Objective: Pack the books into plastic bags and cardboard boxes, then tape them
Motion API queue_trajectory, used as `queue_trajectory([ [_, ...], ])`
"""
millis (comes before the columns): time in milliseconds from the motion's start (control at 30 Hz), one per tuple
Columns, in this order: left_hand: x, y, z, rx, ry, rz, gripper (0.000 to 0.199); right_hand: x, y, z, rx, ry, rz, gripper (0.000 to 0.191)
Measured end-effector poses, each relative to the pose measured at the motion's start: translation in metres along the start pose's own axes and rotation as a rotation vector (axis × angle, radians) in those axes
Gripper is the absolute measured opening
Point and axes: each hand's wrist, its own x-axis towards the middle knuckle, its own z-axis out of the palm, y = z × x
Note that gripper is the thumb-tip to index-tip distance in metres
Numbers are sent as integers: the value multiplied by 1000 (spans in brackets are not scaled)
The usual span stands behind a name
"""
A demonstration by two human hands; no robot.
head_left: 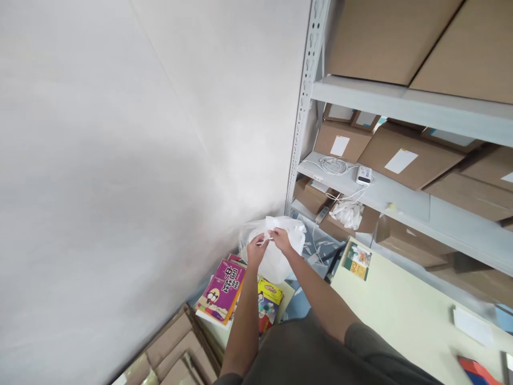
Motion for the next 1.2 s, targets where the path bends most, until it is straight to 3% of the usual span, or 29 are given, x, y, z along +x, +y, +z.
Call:
queue_trajectory([
  [200,3,-4,-7,114,-79,43,16,-10,-17,-12,94,-54,-68,53],
  [367,8,-5,-2,178,-108,104,11,-16,-30,-41,188,-61,-64,56],
  [467,11,-3,-2,253,-9,114,11,-19,-36,-68,226,48,-75,58],
  [633,15,-4,-9,569,355,156,9,-29,-41,-118,293,275,-106,54],
  [700,15,-6,-10,644,413,190,14,-35,-40,-135,327,358,-122,53],
  [833,6,-10,0,767,286,257,30,-52,-35,-166,342,418,-165,51],
  [967,-10,-14,30,969,207,389,66,-71,-27,-196,308,380,-171,49],
  [1100,-27,-28,66,1024,92,472,59,-88,-19,-224,302,352,-158,48],
  [1200,-35,-45,78,1016,77,399,61,-100,-12,-240,306,308,-133,47],
])
